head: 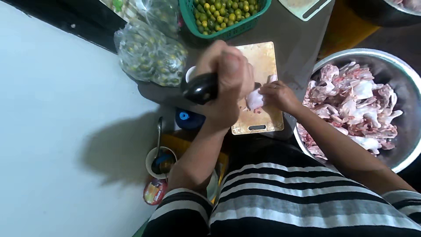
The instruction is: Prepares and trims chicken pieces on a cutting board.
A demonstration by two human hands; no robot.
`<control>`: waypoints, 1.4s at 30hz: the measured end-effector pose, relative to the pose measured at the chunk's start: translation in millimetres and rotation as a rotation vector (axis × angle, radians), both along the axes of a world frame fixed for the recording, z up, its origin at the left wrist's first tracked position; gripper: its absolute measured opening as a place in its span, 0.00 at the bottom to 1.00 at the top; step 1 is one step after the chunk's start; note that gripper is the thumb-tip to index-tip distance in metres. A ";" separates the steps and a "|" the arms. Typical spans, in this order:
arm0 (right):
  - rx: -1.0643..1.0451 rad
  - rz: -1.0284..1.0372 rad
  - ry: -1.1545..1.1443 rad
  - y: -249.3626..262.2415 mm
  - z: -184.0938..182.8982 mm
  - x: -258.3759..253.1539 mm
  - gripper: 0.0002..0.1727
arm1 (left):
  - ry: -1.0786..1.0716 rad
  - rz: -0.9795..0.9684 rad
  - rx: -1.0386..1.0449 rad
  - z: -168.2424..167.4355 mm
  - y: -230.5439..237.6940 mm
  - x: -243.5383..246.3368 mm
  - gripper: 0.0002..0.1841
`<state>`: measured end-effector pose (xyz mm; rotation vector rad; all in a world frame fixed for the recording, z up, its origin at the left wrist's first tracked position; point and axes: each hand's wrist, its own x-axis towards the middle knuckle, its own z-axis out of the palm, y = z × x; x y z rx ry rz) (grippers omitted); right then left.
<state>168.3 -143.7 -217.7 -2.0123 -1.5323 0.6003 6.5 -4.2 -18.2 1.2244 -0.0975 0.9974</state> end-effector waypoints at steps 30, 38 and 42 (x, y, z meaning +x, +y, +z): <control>0.103 -0.036 0.296 -7.2 0.6 30.1 0.09 | 0.266 -0.094 0.079 -75.5 -23.5 39.1 0.18; 0.082 -0.012 0.245 11.0 2.7 39.2 0.07 | 0.209 -0.142 0.117 -47.5 -24.9 24.8 0.21; 0.050 -0.045 0.259 16.8 -16.3 55.2 0.15 | 0.131 -0.087 0.153 -45.6 -25.0 29.2 0.22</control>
